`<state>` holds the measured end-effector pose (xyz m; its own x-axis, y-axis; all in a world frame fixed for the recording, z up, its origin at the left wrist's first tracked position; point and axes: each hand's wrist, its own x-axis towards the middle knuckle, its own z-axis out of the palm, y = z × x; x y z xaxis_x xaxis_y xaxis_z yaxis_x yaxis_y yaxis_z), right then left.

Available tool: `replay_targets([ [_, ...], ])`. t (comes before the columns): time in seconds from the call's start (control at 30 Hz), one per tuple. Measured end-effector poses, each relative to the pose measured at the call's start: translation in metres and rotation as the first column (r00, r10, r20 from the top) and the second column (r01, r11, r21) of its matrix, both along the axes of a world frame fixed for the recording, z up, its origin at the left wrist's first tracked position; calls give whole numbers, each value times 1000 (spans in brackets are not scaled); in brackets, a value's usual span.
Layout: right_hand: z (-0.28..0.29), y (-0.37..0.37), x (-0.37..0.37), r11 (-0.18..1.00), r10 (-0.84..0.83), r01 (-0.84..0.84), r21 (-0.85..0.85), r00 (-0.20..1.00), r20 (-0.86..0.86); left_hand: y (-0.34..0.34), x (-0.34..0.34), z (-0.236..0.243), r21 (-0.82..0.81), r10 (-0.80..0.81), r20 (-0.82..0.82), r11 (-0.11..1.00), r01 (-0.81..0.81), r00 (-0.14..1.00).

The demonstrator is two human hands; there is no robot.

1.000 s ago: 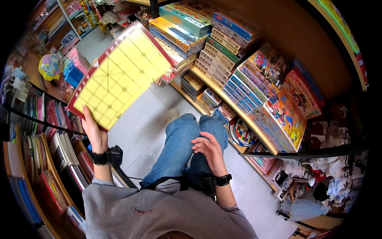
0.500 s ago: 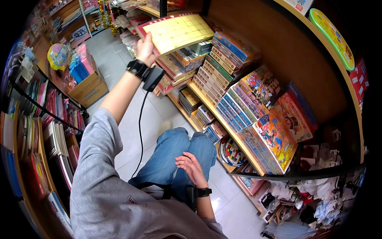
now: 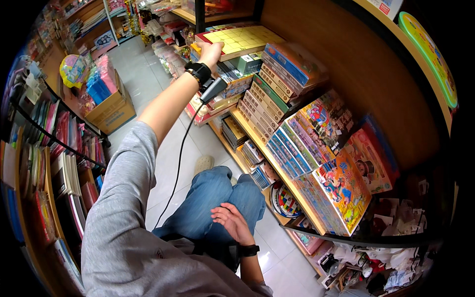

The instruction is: The person picks up several board games and boxed sets from the floor and places them onto a storage rack by hand.

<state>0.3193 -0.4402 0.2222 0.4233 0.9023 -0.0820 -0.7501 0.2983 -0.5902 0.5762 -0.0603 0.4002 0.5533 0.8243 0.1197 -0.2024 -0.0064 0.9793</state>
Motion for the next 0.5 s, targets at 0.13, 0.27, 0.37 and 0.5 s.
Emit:
replay_targets([
  [0.13, 5, 4, 2, 1000, 5, -5, 1, 1000, -10, -1, 33, -6, 86, 115, 40, 989, -118, 993],
  [0.27, -1, 5, 7, 1000, -1, 1, 2, 999, -35, -15, 50, -2, 83, 149, -12, 986, -148, 989],
  [0.37, -2, 3, 9, 1000, 5, -5, 7, 998, -60, -6, 59, -4, 196, 131, -13, 972, -126, 991],
  [0.5, -3, 3, 12, 999, 29, -28, 15, 998, -59, 3, 68, -10, 254, 207, -12, 947, -197, 978],
])
